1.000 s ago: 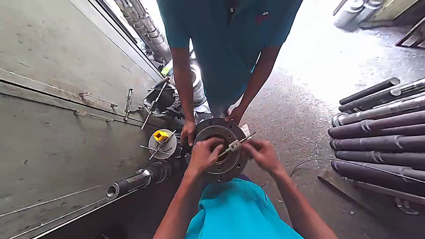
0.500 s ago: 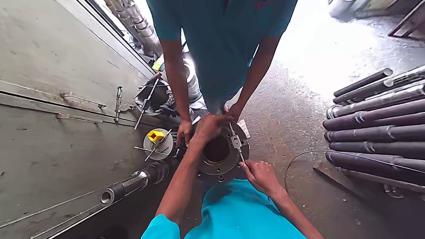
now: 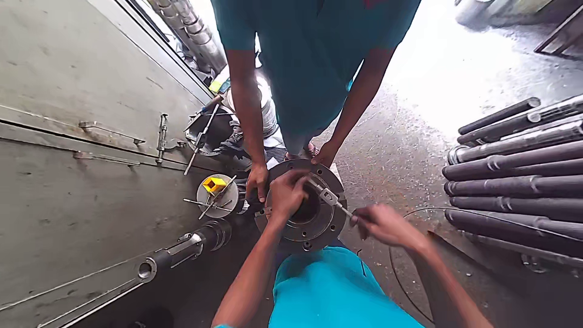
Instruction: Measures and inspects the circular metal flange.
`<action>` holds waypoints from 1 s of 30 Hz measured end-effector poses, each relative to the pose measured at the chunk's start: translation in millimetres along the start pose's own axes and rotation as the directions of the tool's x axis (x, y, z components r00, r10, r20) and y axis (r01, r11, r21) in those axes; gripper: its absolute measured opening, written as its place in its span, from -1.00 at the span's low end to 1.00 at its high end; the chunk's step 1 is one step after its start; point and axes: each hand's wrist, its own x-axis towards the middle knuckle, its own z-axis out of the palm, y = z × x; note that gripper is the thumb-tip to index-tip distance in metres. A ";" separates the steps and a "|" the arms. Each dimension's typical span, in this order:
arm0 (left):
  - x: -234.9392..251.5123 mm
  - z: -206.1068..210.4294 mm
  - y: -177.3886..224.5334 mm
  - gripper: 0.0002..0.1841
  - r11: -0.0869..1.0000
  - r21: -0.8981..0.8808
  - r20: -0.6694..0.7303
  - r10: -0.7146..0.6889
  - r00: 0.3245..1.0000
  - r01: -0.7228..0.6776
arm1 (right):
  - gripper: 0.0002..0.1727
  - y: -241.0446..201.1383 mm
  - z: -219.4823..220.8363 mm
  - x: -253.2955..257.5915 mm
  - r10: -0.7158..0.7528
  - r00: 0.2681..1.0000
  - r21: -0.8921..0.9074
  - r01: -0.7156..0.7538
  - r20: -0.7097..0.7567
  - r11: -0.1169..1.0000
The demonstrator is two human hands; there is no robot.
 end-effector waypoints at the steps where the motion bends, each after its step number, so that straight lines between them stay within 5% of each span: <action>1: 21.5 7.1 18.3 -0.76 0.998 0.037 0.123 0.039 0.992 -0.044 | -0.61 -9.5 21.1 0.1 -0.010 0.999 0.158 0.002 0.046 0.987; 2: 35.1 16.9 39.2 -0.74 0.991 0.070 0.274 0.087 0.958 -0.110 | -0.62 -25.5 45.7 3.6 0.007 0.999 0.316 -0.020 0.043 0.949; 4: 57.3 45.5 72.2 -0.67 0.915 0.185 0.590 0.189 0.785 -0.359 | -0.67 -65.9 85.9 22.9 0.130 0.987 0.585 -0.052 -0.092 0.809; 6: 52.1 64.7 87.0 -0.67 0.783 0.209 0.751 0.255 0.609 -0.585 | -0.77 -95.6 98.8 38.2 0.209 0.963 0.780 0.000 -0.168 0.626; 7: 44.3 59.4 92.5 -0.65 0.763 0.214 0.777 0.246 0.580 -0.610 | -0.76 -99.8 96.5 41.7 0.207 0.965 0.814 0.010 -0.159 0.580; 9: 42.6 41.9 77.1 -0.56 0.762 0.243 0.753 0.242 0.612 -0.600 | -0.65 -82.9 88.0 33.9 0.049 0.993 0.775 0.055 -0.110 0.629; 12: 23.9 -8.5 23.8 -0.68 0.860 0.261 0.508 0.264 0.820 -0.439 | -0.66 -36.8 57.5 10.2 -0.263 0.935 0.532 0.353 -0.239 0.769; 15: -33.7 -31.0 -12.0 -0.64 0.934 0.291 0.331 0.104 0.938 -0.206 | -0.71 2.9 14.9 14.2 -0.358 0.651 0.072 0.536 -0.669 0.841; 17: -72.9 -19.7 -18.2 -0.66 0.931 0.318 0.209 0.114 0.971 -0.178 | -0.70 21.3 -15.0 35.7 -0.463 0.553 -0.217 0.452 -0.692 0.865; 20: -84.9 -0.9 -28.6 -0.75 0.844 0.452 0.029 0.310 0.950 -0.290 | -0.66 40.1 -18.6 56.9 -0.491 0.671 -0.312 0.379 -0.555 0.871; 25: -14.9 -4.4 -36.3 -0.75 0.650 0.605 0.060 0.539 0.840 -0.460 | -0.39 25.6 56.6 -0.8 -0.216 0.789 -0.224 0.102 -0.575 0.969; 27: 14.1 -8.1 -25.2 -0.73 0.612 0.585 0.142 0.569 0.810 -0.533 | -0.40 20.0 77.2 -15.5 -0.210 0.808 -0.206 0.112 -0.551 0.972; 30: 7.6 -16.1 -13.2 -0.75 0.643 0.595 0.220 0.446 0.867 -0.482 | -0.47 36.7 55.3 -17.4 -0.213 0.860 -0.134 0.170 -0.463 0.976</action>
